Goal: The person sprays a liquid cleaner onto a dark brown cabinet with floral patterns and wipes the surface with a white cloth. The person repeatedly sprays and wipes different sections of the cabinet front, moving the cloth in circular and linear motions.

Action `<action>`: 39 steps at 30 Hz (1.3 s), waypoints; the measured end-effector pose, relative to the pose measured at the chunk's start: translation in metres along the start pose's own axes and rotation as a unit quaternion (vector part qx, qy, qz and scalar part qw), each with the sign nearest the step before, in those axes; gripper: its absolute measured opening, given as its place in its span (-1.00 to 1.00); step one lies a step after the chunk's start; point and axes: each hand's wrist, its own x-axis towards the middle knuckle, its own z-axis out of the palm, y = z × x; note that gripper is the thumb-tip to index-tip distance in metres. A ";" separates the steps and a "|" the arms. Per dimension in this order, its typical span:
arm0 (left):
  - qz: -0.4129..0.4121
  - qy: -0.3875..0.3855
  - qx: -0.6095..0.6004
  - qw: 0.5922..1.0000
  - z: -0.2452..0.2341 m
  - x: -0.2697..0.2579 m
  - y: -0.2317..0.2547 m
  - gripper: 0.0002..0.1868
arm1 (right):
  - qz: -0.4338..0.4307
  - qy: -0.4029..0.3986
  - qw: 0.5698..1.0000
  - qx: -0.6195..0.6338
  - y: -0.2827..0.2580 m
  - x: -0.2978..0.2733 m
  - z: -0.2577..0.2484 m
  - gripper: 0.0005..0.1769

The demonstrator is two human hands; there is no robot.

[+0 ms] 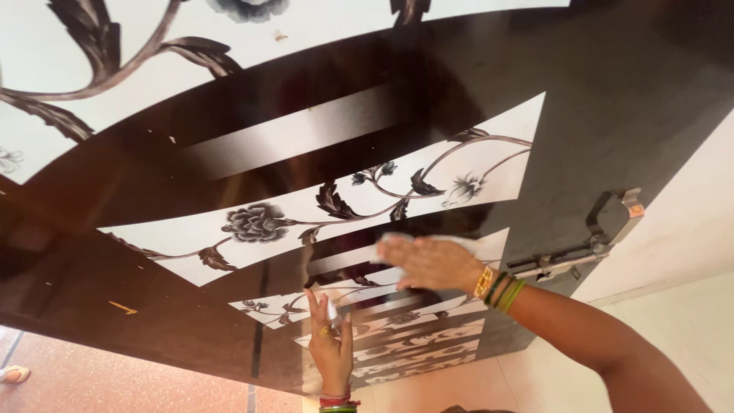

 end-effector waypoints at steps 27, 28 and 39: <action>-0.014 0.010 0.036 0.999 -0.068 0.013 -0.045 -0.34 | -0.036 -0.054 0.993 0.099 -0.044 0.118 -0.005 -0.07; -0.040 0.009 0.048 0.998 -0.073 0.016 -0.049 -0.32 | 0.012 -0.041 0.989 0.144 -0.036 0.118 -0.006 -0.07; -0.095 0.063 0.051 0.992 -0.132 0.041 -0.086 -0.34 | 0.511 0.185 0.839 -0.008 0.076 0.161 -0.057 0.08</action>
